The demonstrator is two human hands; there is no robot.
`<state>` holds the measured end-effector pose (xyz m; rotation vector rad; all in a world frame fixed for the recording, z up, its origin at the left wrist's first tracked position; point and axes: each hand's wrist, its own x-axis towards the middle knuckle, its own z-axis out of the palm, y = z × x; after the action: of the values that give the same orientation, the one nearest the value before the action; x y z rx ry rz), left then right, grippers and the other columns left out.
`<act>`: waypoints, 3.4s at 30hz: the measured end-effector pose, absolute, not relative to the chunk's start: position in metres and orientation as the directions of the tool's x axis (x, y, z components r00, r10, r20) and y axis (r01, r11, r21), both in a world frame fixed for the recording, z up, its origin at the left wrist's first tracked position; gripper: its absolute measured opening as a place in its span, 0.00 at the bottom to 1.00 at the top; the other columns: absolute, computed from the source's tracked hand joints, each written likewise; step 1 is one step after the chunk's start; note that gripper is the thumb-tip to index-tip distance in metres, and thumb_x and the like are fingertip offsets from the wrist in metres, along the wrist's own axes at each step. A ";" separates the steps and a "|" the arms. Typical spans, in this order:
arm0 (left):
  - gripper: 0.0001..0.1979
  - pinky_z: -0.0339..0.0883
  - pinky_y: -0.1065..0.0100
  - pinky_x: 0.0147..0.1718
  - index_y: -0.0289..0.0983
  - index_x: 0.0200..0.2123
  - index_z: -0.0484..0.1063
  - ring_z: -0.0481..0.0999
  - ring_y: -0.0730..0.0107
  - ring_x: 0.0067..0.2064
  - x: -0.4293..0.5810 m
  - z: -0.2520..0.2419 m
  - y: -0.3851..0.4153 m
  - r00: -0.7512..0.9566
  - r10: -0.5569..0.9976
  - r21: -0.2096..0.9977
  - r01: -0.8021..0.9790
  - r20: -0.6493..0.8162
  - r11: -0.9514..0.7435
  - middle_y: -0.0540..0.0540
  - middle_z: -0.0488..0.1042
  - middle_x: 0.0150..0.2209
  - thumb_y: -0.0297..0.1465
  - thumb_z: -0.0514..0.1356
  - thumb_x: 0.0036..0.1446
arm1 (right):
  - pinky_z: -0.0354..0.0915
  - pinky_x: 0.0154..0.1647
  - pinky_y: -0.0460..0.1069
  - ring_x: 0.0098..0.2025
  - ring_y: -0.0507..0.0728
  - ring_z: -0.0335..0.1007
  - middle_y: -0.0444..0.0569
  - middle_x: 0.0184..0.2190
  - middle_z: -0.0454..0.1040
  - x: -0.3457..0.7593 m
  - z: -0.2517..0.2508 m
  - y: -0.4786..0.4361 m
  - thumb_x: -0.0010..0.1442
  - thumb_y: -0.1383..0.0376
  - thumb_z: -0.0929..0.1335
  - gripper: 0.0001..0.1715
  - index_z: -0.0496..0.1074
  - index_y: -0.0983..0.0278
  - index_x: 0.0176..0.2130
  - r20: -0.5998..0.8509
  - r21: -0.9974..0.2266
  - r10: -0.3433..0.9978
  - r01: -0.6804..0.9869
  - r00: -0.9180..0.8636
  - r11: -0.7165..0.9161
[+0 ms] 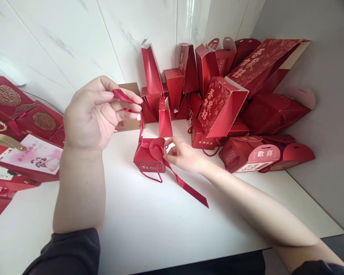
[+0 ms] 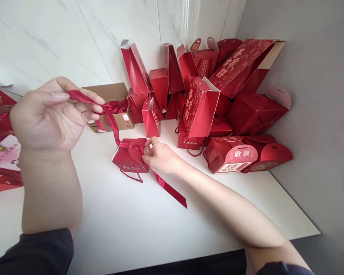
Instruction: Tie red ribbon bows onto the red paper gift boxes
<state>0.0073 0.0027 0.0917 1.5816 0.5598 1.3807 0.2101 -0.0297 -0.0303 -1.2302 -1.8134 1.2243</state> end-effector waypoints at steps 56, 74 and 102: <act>0.04 0.78 0.64 0.31 0.39 0.33 0.78 0.80 0.70 0.30 0.084 0.110 -0.024 0.411 0.812 0.883 -0.398 0.414 -0.249 0.45 0.78 0.47 0.33 0.65 0.57 | 0.55 0.22 0.45 0.18 0.48 0.56 0.40 0.17 0.64 0.239 0.076 -0.023 0.66 0.58 0.66 0.15 0.74 0.64 0.32 0.453 -0.837 0.725 -0.527 -0.519 0.146; 0.16 0.75 0.67 0.45 0.41 0.47 0.75 0.82 0.67 0.39 0.101 0.097 -0.016 0.050 0.900 0.889 -0.192 0.433 -0.417 0.49 0.82 0.32 0.30 0.68 0.55 | 0.58 0.31 0.47 0.30 0.50 0.59 0.42 0.29 0.65 0.242 0.077 -0.033 0.65 0.59 0.68 0.09 0.70 0.62 0.36 0.526 -0.849 0.850 0.042 -0.032 0.527; 0.15 0.66 0.58 0.50 0.37 0.45 0.75 0.73 0.56 0.50 0.063 -0.008 0.017 0.695 0.701 0.932 0.129 0.159 -0.339 0.41 0.77 0.45 0.32 0.50 0.64 | 0.64 0.26 0.46 0.24 0.49 0.63 0.41 0.24 0.67 0.249 0.106 0.001 0.61 0.59 0.71 0.12 0.69 0.62 0.30 0.649 -0.758 0.760 0.071 -0.016 0.649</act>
<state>0.0625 0.0175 -0.0082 1.8519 0.6511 0.6796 0.2489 0.0010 0.1057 -0.7248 -1.5078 0.6312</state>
